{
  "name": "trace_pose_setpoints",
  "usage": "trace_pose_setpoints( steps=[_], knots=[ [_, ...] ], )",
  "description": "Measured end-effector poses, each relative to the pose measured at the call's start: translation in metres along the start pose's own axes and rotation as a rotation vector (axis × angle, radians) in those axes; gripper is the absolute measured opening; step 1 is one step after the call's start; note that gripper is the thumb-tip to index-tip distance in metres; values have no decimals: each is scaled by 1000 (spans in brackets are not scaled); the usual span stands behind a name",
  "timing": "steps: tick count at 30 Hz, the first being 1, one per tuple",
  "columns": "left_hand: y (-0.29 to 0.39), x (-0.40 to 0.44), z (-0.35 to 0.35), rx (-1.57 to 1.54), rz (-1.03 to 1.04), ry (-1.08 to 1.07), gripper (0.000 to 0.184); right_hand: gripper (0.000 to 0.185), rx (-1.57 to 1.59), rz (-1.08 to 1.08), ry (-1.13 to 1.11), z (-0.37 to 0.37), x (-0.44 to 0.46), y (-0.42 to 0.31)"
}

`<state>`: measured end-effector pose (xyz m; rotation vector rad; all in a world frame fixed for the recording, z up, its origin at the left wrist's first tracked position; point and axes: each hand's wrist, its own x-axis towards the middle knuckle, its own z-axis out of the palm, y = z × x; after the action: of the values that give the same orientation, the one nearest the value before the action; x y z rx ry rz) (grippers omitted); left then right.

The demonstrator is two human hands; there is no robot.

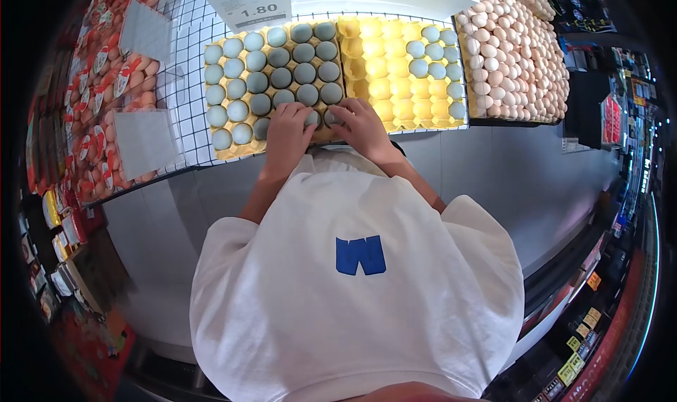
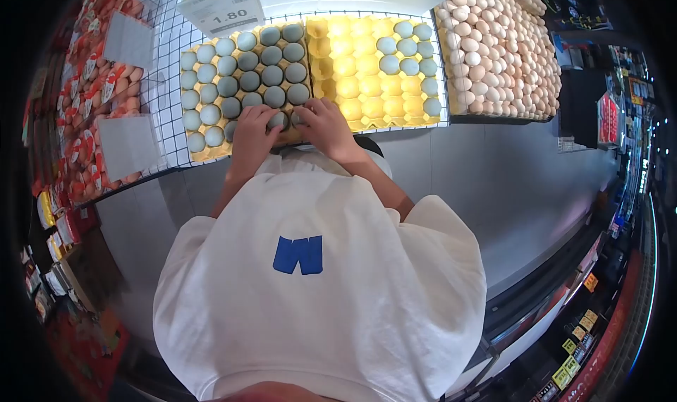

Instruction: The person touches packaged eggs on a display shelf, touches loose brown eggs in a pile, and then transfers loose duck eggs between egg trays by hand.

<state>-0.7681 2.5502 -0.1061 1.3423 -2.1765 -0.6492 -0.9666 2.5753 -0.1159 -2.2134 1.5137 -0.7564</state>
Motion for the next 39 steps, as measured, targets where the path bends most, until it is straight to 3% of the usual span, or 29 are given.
trace_pose_setpoints(
  steps=[7,15,19,22,28,31,34,39],
  knots=[
    [30,25,9,-54,9,67,23,24,30,108,176,-34,-4,39],
    [96,100,95,-113,117,-5,27,31,-294,201,395,-112,-21,138],
    [120,137,136,0,161,0,37,35,-237,187,297,-133,-25,173],
    [134,149,156,70,6,-22,45,35,-203,78,255,-131,-25,188],
    [139,158,170,145,45,60,47,33,-119,-9,204,-132,-16,202],
    [140,161,169,162,62,52,46,29,-109,-10,174,-141,-13,204],
    [141,160,169,145,41,29,44,20,41,33,283,-155,-15,207],
    [143,163,164,97,35,25,39,20,2,155,337,-179,-43,215]
  ],
)
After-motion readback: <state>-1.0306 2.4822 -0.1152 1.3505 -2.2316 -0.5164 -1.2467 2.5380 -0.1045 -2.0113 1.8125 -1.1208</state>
